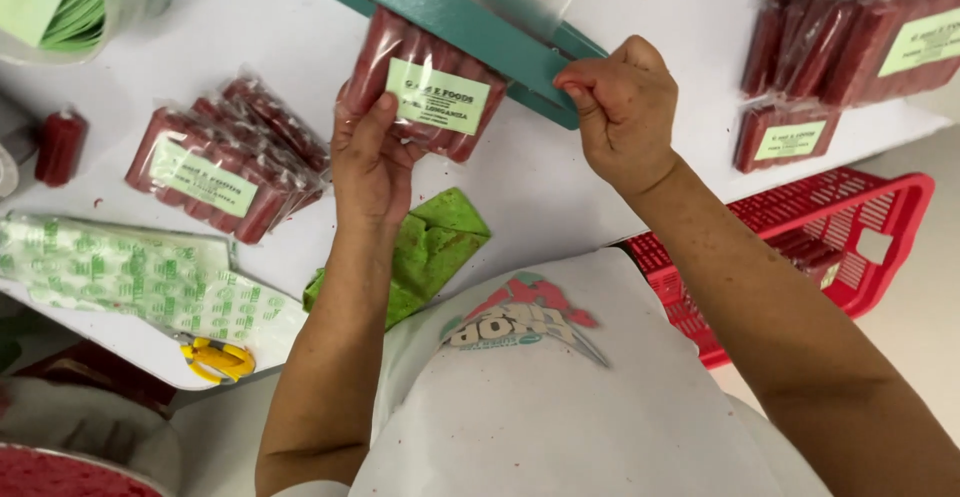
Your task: The person seals bags of sausage using a heat sealer. The person places a bag on the sealer, presses the arm down to seal it, and then places the sealed bag into a basket.
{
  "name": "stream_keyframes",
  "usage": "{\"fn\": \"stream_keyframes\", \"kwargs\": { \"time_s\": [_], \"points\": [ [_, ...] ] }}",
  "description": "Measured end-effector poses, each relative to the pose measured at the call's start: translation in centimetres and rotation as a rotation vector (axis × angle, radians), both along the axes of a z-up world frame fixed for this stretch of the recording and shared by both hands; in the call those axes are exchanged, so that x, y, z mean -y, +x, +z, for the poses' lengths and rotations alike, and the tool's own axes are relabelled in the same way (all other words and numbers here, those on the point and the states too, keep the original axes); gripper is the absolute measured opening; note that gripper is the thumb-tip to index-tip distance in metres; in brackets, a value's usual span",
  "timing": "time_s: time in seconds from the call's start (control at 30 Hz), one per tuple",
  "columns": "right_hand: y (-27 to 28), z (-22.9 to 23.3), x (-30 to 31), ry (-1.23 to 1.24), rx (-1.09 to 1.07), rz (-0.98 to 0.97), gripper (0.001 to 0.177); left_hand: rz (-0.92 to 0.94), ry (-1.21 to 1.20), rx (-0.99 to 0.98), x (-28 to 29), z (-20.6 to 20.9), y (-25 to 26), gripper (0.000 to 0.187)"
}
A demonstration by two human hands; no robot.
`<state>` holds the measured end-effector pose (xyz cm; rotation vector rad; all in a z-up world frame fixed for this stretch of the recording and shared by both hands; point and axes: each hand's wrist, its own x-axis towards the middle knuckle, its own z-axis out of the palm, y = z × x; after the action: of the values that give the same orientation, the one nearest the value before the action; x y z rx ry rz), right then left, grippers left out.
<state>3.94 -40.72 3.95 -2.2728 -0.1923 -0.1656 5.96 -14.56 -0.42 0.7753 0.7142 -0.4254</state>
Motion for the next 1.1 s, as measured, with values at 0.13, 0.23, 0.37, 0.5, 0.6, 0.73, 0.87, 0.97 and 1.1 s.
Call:
{"fn": "stream_keyframes", "kwargs": {
  "time_s": [0.13,0.23,0.37,0.5,0.6,0.73,0.87,0.97,1.1],
  "points": [
    [0.1,-0.3,0.1,0.003,0.022,-0.004,0.031,-0.011,-0.029,0.02,-0.2,-0.1,-0.1,0.03],
    [0.1,-0.6,0.2,0.001,0.056,-0.003,0.027,0.016,-0.07,0.023,-0.3,-0.6,-0.3,0.035],
    [0.1,-0.9,0.2,0.017,0.086,0.014,0.029,0.014,-0.044,-0.025,-0.3,-0.5,-0.3,0.036],
    [0.1,-0.8,0.2,0.013,0.085,0.017,0.033,-0.041,-0.103,0.02,-0.4,-0.1,-0.3,0.054],
    [0.2,-0.6,0.2,-0.002,0.131,0.028,0.036,-0.036,-0.185,0.06,-0.4,-1.1,-0.8,0.051],
    [0.0,-0.8,0.2,0.006,0.124,0.013,0.034,0.023,-0.241,0.074,0.5,-2.4,-1.6,0.037],
    [0.0,-0.7,0.2,0.005,0.156,0.036,0.034,0.021,-0.272,0.131,1.2,-2.7,-1.7,0.05],
    [-0.1,-0.7,0.2,0.012,0.164,0.041,0.036,0.033,-0.308,0.154,1.4,-3.3,-2.1,0.047],
    [-0.3,-0.6,0.1,-0.023,0.179,0.044,0.038,0.065,-0.32,0.189,1.4,-3.5,-2.4,0.055]
  ]
}}
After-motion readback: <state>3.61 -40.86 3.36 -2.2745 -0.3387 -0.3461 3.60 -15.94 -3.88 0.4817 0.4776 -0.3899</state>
